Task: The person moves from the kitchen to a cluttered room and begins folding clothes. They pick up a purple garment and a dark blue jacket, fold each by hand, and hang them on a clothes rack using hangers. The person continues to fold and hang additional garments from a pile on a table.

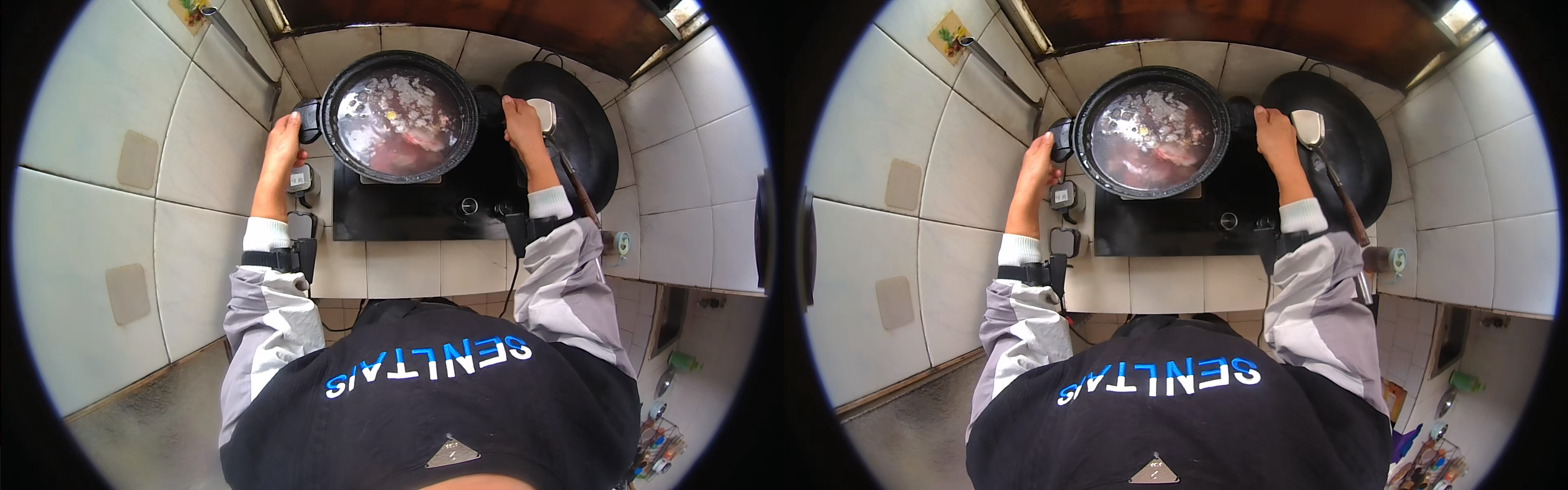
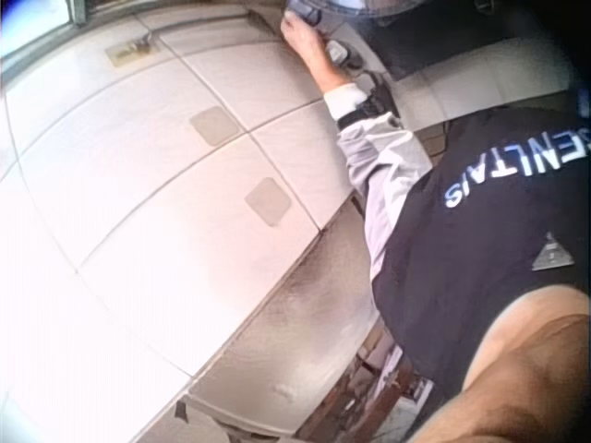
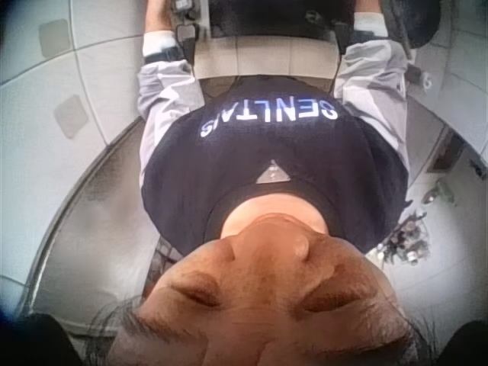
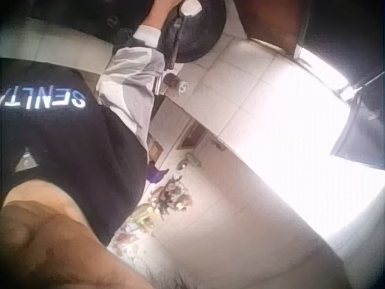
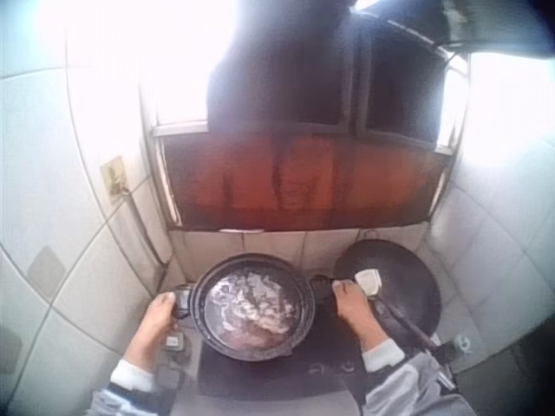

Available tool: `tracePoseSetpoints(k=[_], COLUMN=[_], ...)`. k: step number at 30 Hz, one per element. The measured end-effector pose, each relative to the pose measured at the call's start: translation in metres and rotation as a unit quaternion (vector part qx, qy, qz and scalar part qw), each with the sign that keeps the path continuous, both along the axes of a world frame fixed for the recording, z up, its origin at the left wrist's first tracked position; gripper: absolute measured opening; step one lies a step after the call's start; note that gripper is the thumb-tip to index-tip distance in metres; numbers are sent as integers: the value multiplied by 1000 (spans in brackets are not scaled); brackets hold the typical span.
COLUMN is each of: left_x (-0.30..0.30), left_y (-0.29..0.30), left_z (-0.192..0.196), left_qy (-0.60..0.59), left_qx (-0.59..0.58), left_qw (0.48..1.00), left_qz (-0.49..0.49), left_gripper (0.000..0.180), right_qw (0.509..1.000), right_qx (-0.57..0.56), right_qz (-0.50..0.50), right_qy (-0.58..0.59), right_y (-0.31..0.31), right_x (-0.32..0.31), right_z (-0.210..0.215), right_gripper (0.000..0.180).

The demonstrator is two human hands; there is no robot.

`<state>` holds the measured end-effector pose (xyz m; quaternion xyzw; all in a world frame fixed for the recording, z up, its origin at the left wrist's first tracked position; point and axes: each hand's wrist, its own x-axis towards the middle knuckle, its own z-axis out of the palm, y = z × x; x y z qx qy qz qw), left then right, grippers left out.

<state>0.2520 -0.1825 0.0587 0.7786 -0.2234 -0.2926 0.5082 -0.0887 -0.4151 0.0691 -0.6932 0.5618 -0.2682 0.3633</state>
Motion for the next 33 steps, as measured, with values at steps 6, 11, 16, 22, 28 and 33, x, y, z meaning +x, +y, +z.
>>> tracePoseSetpoints(k=[6, 11, 16, 22, 28, 33], left_x=[-27, -80, -137, -181, -216, -229], left_y=[55, 119, 179, 252, 308, 335], left_z=[-7, -54, -88, -107, -130, -132], left_qy=[-26, 14, 54, 97, 114, 128], left_qx=[-47, -15, 46, 68, 68, 66], left_qw=[993, 997, 995, 976, 960, 953], left_qz=[107, 75, 74, 181, 247, 268], left_gripper=[49, 44, 44, 45, 42, 42], right_qw=[967, 941, 905, 878, 851, 841], right_qx=[-96, -47, -86, -134, -178, -179], right_qz=[105, 149, 216, 274, 318, 330], right_qy=[209, 300, 356, 369, 378, 388], right_y=[81, 126, 122, 122, 119, 121], right_x=[-36, -44, -38, -42, -41, -41], right_z=[-42, -102, -131, -136, -136, -139], right_gripper=[34, 43, 42, 36, 35, 35])
